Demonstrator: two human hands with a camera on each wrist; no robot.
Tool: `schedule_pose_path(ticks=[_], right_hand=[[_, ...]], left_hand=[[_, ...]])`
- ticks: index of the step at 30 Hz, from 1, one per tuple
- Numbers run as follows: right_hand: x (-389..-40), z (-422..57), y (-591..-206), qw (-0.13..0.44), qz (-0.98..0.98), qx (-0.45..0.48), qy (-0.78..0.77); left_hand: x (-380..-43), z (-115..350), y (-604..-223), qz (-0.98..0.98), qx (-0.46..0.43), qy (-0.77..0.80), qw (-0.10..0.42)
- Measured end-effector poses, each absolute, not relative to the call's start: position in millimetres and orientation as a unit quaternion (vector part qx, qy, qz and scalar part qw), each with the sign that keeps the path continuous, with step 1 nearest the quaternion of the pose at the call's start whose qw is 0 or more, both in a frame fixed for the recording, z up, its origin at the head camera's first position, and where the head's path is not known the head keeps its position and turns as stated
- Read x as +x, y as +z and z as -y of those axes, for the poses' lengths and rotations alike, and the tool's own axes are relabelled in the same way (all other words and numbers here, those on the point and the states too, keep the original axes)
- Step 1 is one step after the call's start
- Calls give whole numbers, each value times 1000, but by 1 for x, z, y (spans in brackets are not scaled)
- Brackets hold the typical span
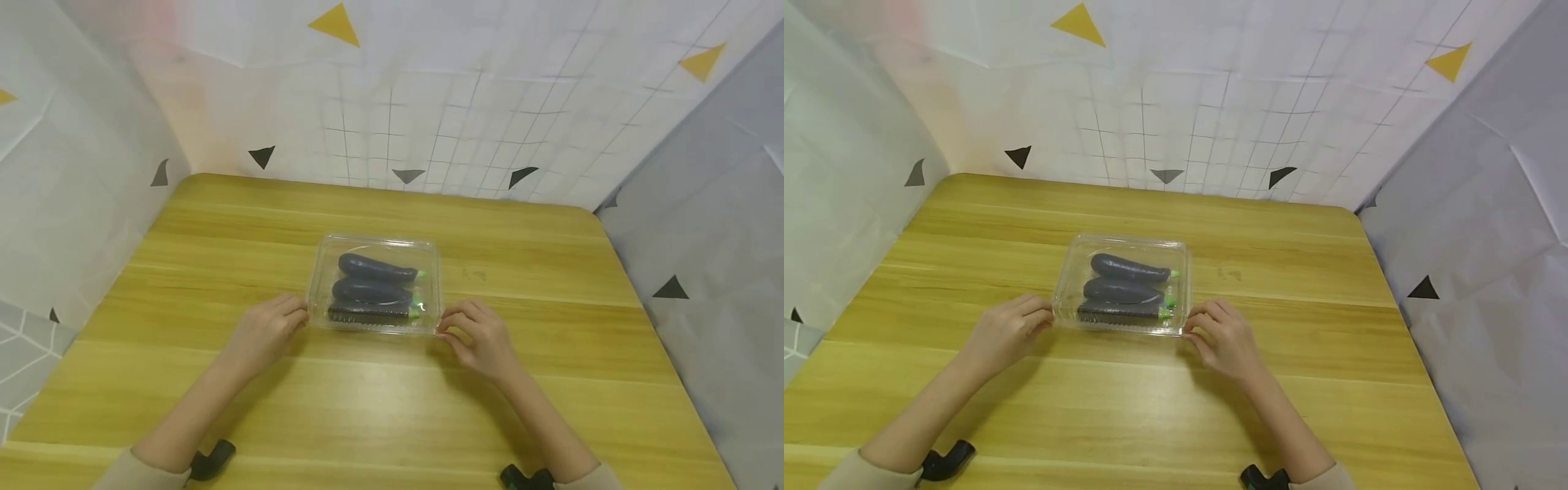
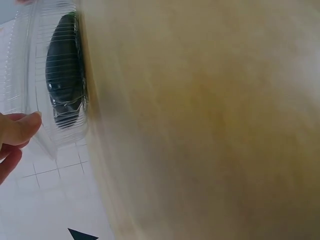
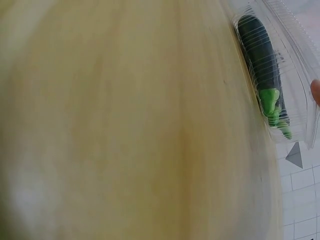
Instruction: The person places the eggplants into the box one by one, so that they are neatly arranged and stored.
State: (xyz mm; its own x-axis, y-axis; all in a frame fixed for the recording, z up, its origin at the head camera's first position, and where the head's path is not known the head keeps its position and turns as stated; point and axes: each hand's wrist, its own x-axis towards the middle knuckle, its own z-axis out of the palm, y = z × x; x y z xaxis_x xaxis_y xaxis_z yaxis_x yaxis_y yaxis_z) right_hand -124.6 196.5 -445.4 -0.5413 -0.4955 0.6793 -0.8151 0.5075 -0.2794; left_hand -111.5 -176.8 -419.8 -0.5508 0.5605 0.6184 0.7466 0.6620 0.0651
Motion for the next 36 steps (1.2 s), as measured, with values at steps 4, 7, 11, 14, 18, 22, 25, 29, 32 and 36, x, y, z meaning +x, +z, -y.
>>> schedule_pose_path(ticks=[4,7,11,14,18,22,25,29,32,36], right_hand=[[-125,-196,-446,270,826,396,299],[-125,-196,-445,272,824,396,300],[-124,-195,-443,278,819,400,303],[-125,-195,-442,281,815,403,307],[-125,-196,-441,282,814,408,304],[-126,-198,-441,284,815,413,293],[-128,-200,-439,284,817,413,285],[-128,-201,-437,275,824,410,278],[-128,-202,-435,263,829,410,274],[-128,-202,-433,253,833,412,269]], left_hand=[[-112,178,-420,867,-379,-155,285],[-111,180,-421,866,-383,-160,280],[-111,183,-421,867,-382,-175,268],[-111,185,-421,870,-372,-191,260],[-111,186,-417,874,-343,-228,259],[-115,185,-406,896,-282,-253,231],[-120,186,-396,927,-221,-245,179],[-130,188,-385,958,-174,-201,104],[-140,188,-380,970,-165,-170,58],[-154,189,-375,977,-147,-154,-8]])
